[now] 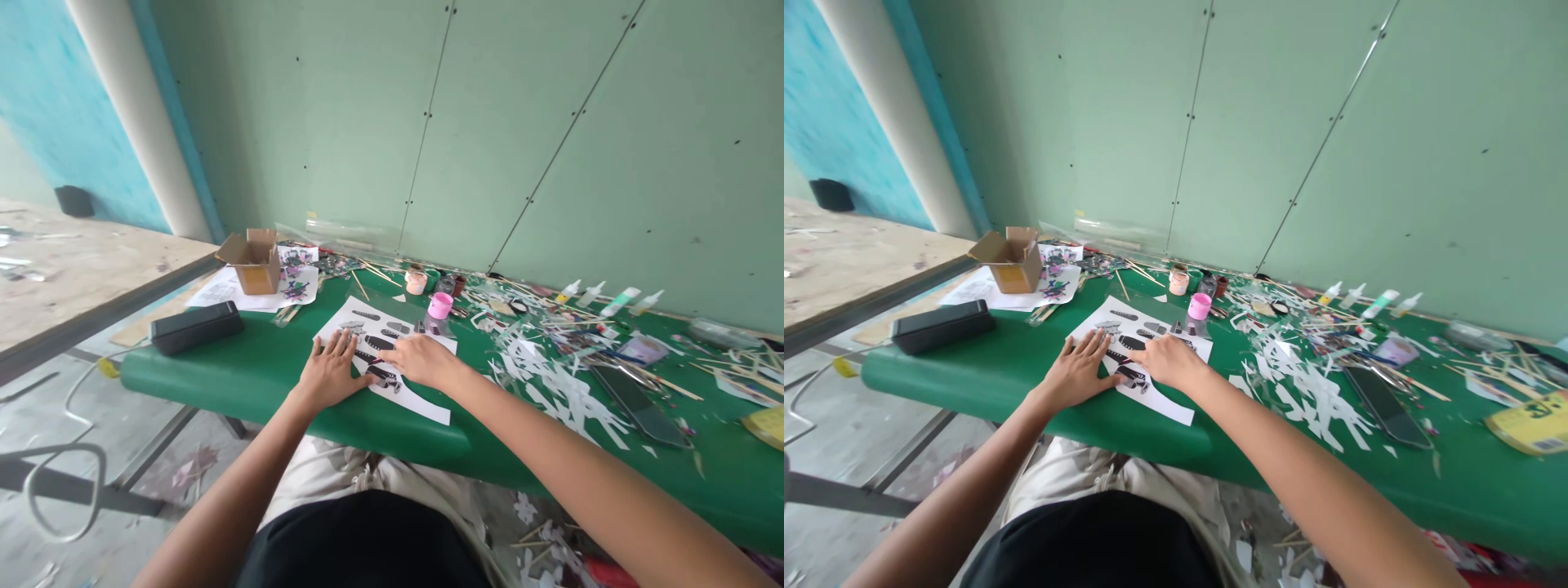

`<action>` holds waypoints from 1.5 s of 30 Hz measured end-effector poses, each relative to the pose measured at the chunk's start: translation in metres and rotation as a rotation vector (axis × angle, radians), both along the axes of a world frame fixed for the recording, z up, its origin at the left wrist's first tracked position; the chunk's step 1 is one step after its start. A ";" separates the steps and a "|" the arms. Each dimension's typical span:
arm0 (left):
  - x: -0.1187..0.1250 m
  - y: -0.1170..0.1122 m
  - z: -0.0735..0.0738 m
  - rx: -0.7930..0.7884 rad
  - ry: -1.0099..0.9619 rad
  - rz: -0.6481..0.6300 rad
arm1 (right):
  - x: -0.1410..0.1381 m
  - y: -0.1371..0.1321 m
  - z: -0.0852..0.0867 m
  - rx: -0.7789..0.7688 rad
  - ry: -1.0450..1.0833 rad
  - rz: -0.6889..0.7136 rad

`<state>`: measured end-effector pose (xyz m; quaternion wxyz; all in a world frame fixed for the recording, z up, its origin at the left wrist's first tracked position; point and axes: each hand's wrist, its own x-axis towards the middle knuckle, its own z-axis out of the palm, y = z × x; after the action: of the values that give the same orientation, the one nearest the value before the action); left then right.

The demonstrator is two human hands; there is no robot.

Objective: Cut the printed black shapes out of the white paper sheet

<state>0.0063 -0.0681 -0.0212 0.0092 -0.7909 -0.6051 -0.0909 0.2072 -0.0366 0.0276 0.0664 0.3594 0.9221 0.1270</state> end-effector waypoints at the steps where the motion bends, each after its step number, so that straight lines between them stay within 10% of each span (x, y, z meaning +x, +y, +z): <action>1: 0.000 0.000 0.000 -0.001 0.000 0.002 | 0.001 0.000 0.000 0.000 0.000 -0.003; 45: 0.003 -0.003 0.008 -0.064 0.068 0.042 | 0.016 0.000 -0.009 -0.010 0.015 -0.047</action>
<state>0.0095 -0.0707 -0.0135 0.0065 -0.7806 -0.6234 -0.0442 0.2228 -0.0365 0.0185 0.0642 0.3814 0.9145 0.1183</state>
